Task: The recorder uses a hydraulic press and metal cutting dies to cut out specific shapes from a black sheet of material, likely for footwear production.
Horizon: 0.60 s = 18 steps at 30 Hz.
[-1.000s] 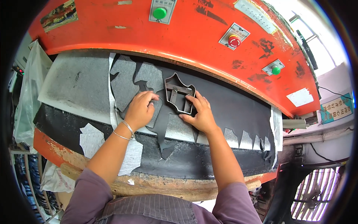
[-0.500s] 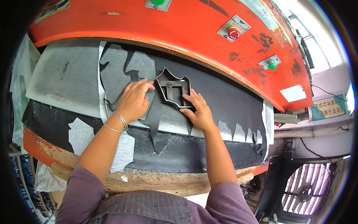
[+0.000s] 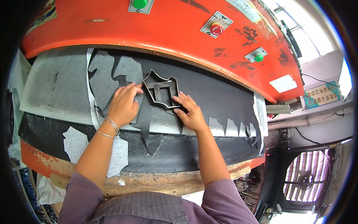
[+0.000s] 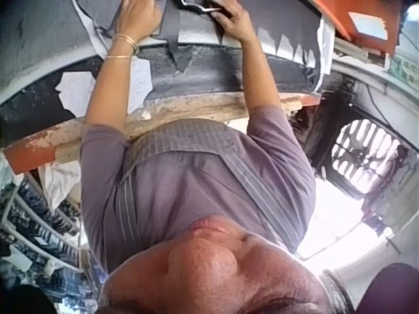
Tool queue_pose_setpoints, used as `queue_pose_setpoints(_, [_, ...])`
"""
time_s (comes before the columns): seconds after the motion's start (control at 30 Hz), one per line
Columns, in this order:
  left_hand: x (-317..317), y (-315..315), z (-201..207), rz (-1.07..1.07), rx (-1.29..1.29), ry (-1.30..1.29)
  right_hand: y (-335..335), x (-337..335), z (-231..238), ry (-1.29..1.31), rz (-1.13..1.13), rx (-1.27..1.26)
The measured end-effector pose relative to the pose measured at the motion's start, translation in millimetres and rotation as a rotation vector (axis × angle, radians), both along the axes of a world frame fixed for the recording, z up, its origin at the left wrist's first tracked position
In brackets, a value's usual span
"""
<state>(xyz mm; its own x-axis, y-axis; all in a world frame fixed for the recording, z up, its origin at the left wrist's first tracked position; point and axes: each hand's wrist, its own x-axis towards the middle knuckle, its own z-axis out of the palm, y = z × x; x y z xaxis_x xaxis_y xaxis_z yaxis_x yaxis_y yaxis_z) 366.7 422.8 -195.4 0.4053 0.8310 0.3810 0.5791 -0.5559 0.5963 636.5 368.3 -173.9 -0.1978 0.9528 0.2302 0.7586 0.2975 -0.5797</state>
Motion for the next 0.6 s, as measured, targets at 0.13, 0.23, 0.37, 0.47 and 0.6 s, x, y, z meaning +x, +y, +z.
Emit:
queue_pose_setpoints(0.13, [-1,1,-2,0.005,-0.010,-0.014,-8,-7,-1,-0.015,-0.041,-0.001])
queue_pose_setpoints(0.23, [0,1,-1,0.012,-0.007,-0.003,-15,-20,-7,-0.073,-0.102,0.061])
queue_pose_setpoints(0.37, [1,1,1,0.000,0.009,0.032,-18,-35,-17,-0.094,-0.260,0.094])
queue_pose_setpoints(0.47, [-1,1,-1,0.013,0.015,0.004,-19,-44,-20,-0.083,-0.332,0.154])
queue_pose_setpoints(0.6, [1,3,-7,0.075,-0.069,-0.210,-22,-47,-20,-0.076,-0.378,0.169])
